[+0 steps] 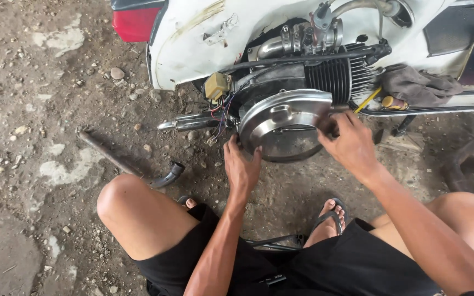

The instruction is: Cleaning and repairing motorcycle engine components using a cloth, brush, and screwdriver.

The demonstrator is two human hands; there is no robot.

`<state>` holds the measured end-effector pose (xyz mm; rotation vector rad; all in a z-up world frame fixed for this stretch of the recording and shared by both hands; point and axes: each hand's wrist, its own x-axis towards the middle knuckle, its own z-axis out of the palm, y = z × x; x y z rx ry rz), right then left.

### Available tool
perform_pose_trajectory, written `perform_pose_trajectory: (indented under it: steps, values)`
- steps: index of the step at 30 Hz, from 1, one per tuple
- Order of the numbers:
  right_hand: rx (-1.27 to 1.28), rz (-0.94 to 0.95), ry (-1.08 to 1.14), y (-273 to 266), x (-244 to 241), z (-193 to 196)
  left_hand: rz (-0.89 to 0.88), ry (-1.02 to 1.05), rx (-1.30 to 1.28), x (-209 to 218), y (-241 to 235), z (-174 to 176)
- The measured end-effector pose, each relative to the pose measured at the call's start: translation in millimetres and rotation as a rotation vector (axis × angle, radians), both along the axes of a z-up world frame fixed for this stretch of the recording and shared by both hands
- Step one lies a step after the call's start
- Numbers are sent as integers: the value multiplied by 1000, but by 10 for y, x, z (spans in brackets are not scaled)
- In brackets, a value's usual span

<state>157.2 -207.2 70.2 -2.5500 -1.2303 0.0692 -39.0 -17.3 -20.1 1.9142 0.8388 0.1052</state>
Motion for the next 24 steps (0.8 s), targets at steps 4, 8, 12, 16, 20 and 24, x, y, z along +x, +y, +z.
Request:
perform_pose_trajectory:
  steps: [4, 8, 12, 16, 20, 24]
  values:
    - [87, 21, -62, 165, -19, 51, 86, -77, 15, 43, 145, -53]
    - [204, 50, -169, 288, -25, 126, 211, -206, 26, 146, 254, -102]
    - [320, 77, -273, 382, -28, 197, 338, -332, 36, 232, 298, -165]
    - [401, 104, -343, 451, -30, 233, 431, -419, 46, 283, 323, -175]
    - [435, 116, -382, 510, 30, 135, 479, -473, 108, 316, 376, -70]
    - [403, 81, -410, 545, 103, -40, 451, -471, 70, 277, 384, 200]
